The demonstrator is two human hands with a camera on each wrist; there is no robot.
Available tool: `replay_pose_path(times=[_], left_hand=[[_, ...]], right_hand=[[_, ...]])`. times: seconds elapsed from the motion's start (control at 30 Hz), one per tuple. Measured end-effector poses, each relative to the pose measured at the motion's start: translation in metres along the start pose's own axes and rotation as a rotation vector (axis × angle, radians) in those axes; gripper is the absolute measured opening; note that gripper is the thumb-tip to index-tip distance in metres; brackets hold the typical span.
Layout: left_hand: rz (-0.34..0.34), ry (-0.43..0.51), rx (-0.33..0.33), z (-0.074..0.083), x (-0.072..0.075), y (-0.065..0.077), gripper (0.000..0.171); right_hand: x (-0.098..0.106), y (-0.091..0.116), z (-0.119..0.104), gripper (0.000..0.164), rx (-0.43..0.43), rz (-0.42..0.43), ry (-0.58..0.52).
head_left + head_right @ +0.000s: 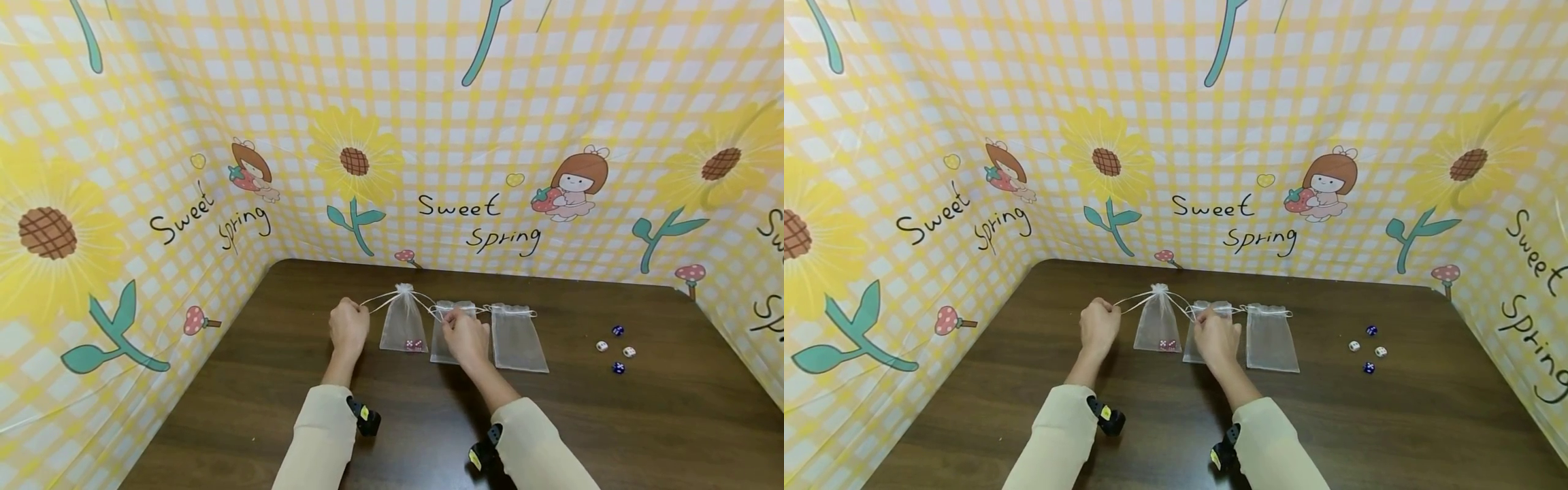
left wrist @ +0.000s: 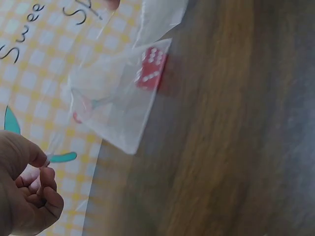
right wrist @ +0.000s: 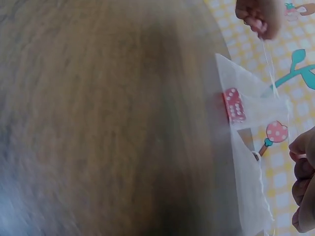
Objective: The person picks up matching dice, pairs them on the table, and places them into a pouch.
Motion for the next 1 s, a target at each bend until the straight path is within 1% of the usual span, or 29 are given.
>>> replay_pose_path(times=[0.13,0.27,0.37,0.5,0.6,0.7,0.8,1.0], left_hand=[[-0.046,-0.009,-0.06,0.005,-0.007,0.008,0.009],[-0.1,-0.041,-0.109,0.008,-0.014,0.017,0.007],[-0.143,-0.069,-0.132,0.008,-0.018,0.021,0.007],[-0.184,-0.08,-0.138,0.009,-0.02,0.026,0.008],[-0.211,-0.082,-0.133,0.009,-0.022,0.029,0.009],[-0.227,-0.081,-0.138,0.008,-0.023,0.031,0.008],[-0.233,-0.09,-0.144,0.007,-0.023,0.032,0.008],[-0.241,-0.113,-0.158,0.005,-0.023,0.032,0.008]], right_hand=[[-0.005,0.005,-0.004,0.006,0.05,-0.001,0.035],[-0.009,0.011,-0.009,0.005,0.116,0.01,0.081],[-0.015,0.015,-0.011,0.006,0.145,-0.015,0.11],[-0.023,0.019,-0.013,0.007,0.157,-0.059,0.134],[-0.028,0.023,-0.014,0.004,0.172,-0.084,0.144],[-0.032,0.026,-0.016,0.004,0.209,-0.096,0.15],[-0.033,0.028,-0.019,0.007,0.235,-0.114,0.156],[-0.033,0.028,-0.022,0.015,0.216,-0.182,0.155]])
Point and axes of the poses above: each hand's wrist, its own y-axis away from the middle knuckle, its own x-axis out of the back of the hand, z = x × y, the point moved 3 cm from there along -y, towards the middle knuckle, and after that the axes turned 13 degrees about z, right-handed, at the moved point
